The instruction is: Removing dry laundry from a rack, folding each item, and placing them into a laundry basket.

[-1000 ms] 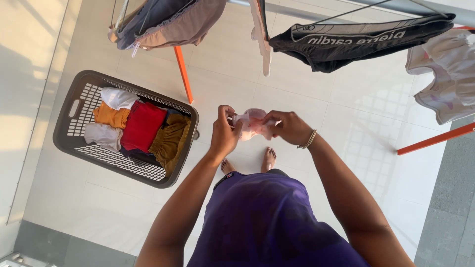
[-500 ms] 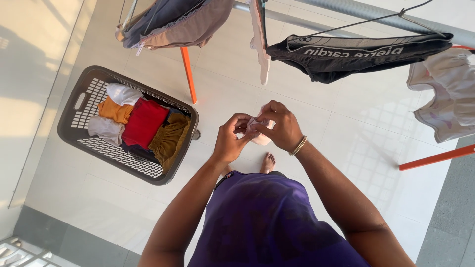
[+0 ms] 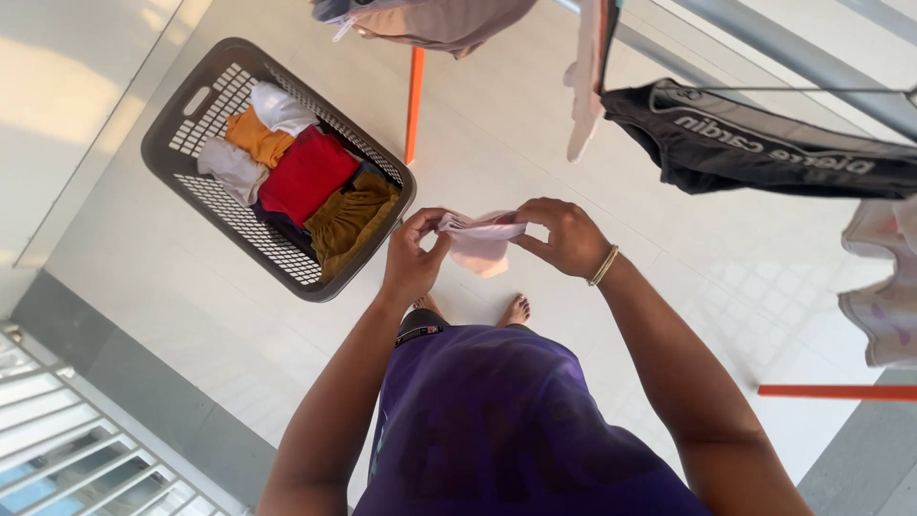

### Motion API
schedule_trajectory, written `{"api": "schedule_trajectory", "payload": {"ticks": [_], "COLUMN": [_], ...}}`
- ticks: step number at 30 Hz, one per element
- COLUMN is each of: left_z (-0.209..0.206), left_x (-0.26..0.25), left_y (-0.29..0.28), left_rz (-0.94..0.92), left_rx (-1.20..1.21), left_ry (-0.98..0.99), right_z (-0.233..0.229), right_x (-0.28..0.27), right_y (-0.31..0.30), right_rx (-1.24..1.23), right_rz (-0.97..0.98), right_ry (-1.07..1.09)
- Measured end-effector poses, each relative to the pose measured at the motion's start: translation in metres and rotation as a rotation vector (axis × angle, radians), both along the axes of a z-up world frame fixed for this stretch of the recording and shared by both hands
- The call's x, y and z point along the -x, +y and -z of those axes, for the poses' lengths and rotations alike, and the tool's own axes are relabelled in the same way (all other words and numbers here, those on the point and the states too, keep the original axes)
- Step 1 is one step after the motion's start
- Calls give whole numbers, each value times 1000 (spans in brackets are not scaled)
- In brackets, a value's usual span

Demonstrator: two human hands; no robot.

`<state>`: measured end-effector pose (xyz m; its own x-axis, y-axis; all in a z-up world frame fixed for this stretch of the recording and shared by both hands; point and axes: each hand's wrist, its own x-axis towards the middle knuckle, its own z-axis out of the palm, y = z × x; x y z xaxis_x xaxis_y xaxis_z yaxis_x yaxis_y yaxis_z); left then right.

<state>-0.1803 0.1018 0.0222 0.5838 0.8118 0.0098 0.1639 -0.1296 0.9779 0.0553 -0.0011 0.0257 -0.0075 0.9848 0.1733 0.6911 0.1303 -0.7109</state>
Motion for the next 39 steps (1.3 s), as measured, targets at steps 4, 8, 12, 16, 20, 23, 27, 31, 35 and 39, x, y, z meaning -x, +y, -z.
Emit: {"api": "schedule_trajectory", "payload": {"ticks": [4,8,12,16,20,23,27,31,35,39], "left_z": [12,34,53,56,85,97,106,120,146,221], "left_x": [30,58,104,153,199,222,243,254,255,254], "left_y": [19,56,89,138,198,260,338,401,419,387], "left_rz": [-83,-153,-195,-205,-148,-196,-339,-395,-336,-194], "left_rx": [-28,-36,42,91,39,1,-76,-221,-205,-120], "left_ry": [54,30,136,202,403,431,367,322,375,443], "right_z": [5,8,26,35,87,111,132,137,186,263], "right_x": [12,36,70,111,147,179,214,229,227,210], "right_y": [39,87,135,199,270,337,435,510,537,503], "right_rx": [-38,11,152,346,362,380,318,164,97,349], "right_rz": [-100,-197,-215,-247,-295,-258,-156,-144,-201,-219], "right_ry": [-116,-92,-83,-82,-185,-115,-54,-21,-143,-326]}}
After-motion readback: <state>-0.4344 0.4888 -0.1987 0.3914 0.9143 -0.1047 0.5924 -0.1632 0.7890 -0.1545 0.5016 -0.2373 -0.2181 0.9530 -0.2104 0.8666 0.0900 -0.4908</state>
